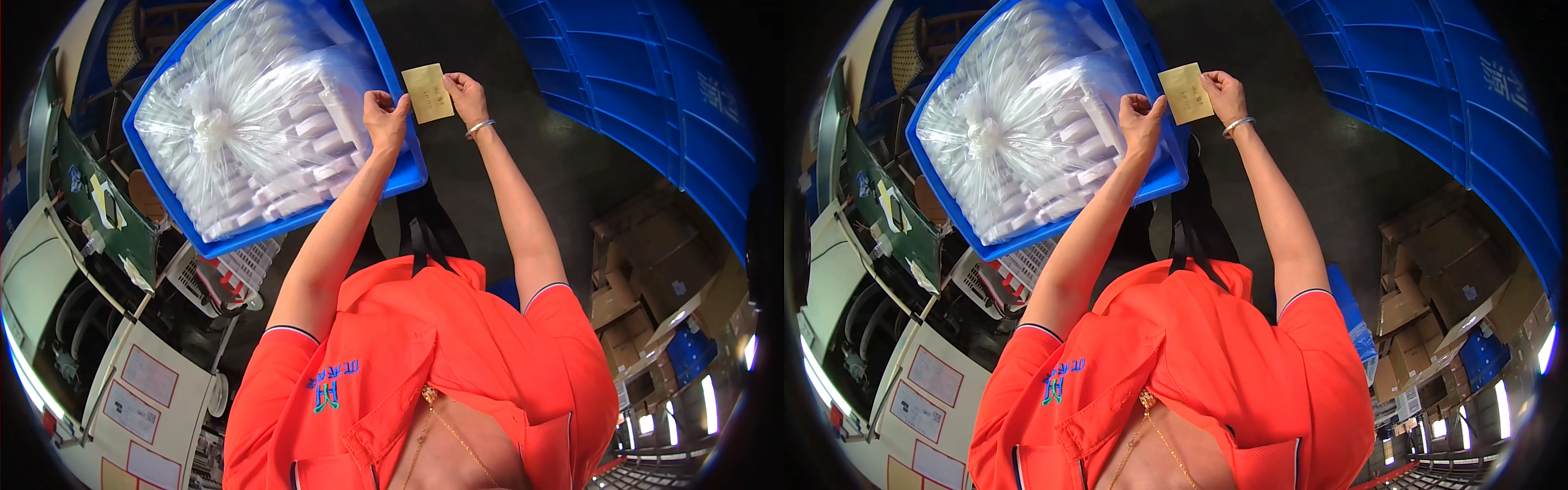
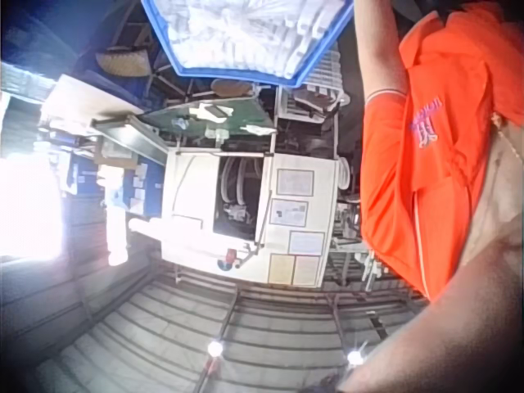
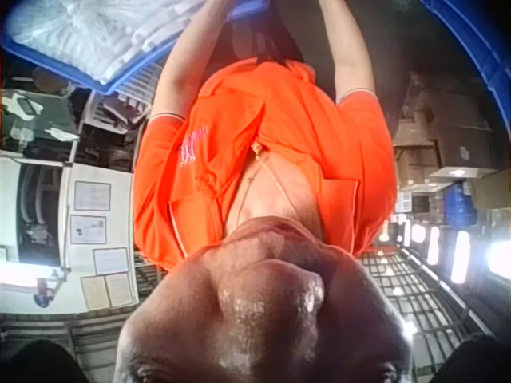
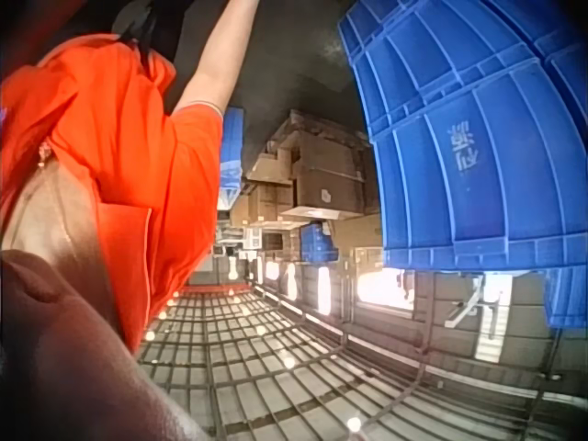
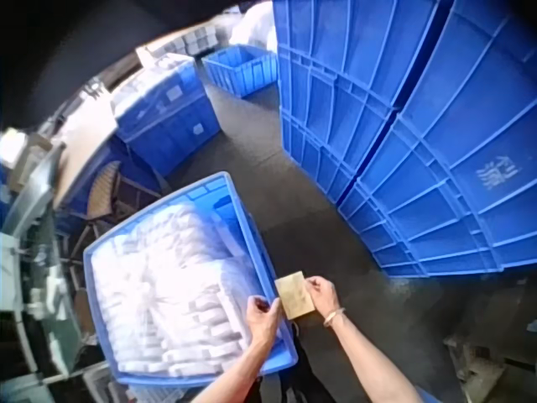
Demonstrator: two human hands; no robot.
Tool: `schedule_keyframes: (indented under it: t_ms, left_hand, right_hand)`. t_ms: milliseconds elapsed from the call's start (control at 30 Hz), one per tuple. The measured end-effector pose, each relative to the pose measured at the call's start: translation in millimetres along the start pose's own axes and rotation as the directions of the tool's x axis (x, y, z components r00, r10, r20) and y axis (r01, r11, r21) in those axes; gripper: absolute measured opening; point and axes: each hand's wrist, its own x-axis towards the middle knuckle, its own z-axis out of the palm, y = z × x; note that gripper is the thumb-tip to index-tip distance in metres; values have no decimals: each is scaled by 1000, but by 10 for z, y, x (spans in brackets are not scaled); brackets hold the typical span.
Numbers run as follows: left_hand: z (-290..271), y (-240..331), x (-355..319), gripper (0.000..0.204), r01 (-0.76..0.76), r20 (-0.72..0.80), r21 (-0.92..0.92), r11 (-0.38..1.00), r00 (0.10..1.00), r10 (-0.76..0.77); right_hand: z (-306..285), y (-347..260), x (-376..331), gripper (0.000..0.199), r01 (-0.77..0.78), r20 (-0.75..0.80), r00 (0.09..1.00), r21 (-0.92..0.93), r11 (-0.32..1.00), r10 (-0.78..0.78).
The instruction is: Organizing and packaging electronic components into blue bins using plastic bags.
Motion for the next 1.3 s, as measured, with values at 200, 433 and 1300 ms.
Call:
schedule_keyframes:
  t_ms: [200, 433, 1300]
  left_hand:
    - [17, 30, -7, 31, -7, 8, 21, 1000, 1000, 7]
    - [26, 70, 21, 29, -163, 38, 242, 956, 987, 159]
    - [-1830, -361, -749, 17, 68, 217, -156, 985, 976, -33]
  right_hand:
    - [-4, 93, 47, 20, 23, -38, 999, 24, 999, -22]
    - [101, 63, -12, 19, 107, -208, 969, -139, 984, -135]
    - [641, 319, -1207, 35, 260, 80, 956, -680, 686, -282]
